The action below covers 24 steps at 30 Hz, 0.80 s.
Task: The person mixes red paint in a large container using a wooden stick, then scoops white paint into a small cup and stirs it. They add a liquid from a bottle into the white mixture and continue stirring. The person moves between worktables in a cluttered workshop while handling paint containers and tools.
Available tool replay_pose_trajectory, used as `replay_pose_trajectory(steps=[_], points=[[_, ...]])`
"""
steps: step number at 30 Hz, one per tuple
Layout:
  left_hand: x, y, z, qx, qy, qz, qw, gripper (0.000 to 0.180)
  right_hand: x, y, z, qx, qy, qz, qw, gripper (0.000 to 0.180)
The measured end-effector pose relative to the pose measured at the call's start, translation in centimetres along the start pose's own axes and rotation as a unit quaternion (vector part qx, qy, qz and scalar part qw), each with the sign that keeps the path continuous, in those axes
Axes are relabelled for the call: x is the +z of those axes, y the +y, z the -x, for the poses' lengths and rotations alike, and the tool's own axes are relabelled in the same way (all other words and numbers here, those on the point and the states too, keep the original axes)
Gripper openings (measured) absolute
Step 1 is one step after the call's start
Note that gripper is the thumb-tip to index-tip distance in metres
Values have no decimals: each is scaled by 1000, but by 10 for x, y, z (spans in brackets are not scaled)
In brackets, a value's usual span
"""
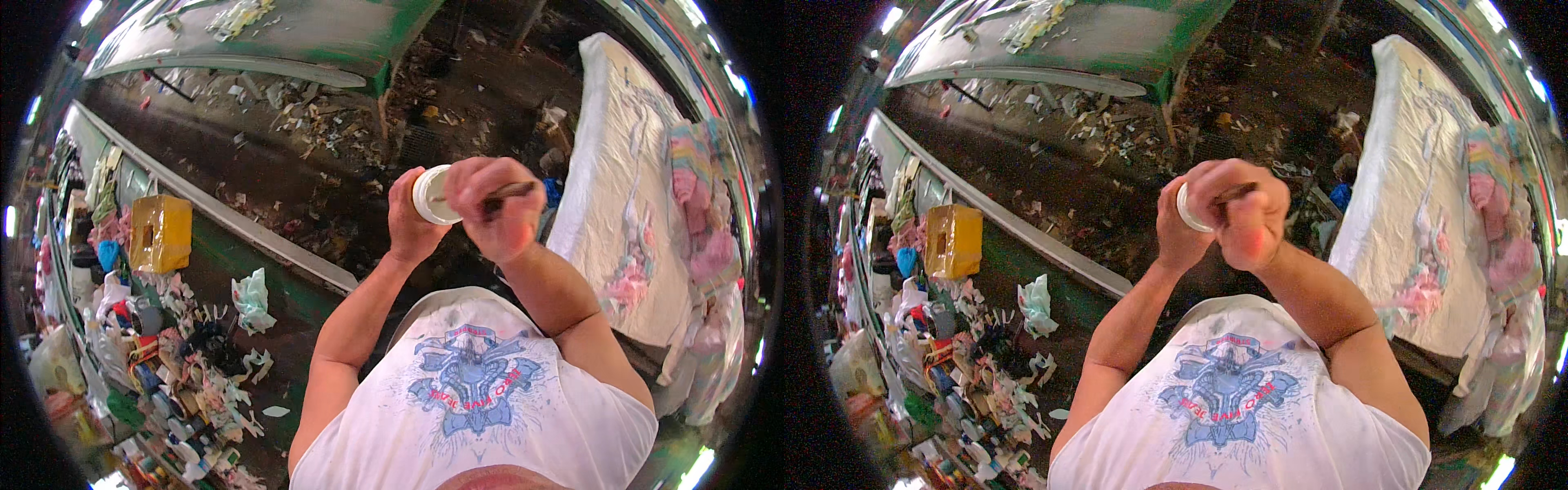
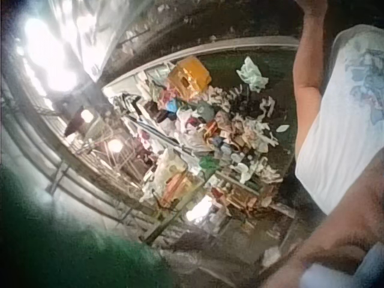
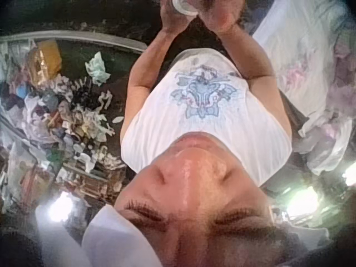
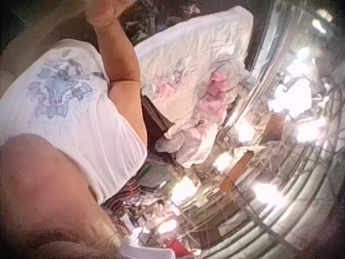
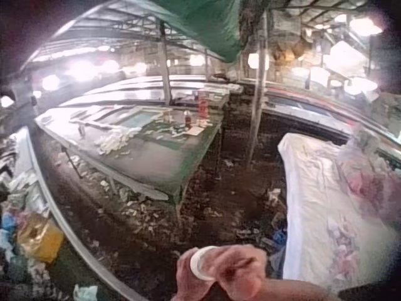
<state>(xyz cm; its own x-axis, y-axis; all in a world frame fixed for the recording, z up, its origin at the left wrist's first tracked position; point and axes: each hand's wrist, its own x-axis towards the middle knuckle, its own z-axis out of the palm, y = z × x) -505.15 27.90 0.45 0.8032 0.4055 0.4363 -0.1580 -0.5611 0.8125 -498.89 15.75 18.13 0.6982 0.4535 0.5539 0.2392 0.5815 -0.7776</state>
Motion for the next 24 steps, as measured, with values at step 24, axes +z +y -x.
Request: replay_pose_trajectory(steps=[24], points=[[216,-45,-289,-75,7,42,996,99,-279,87,-268,-25,-51,-75,996,76]])
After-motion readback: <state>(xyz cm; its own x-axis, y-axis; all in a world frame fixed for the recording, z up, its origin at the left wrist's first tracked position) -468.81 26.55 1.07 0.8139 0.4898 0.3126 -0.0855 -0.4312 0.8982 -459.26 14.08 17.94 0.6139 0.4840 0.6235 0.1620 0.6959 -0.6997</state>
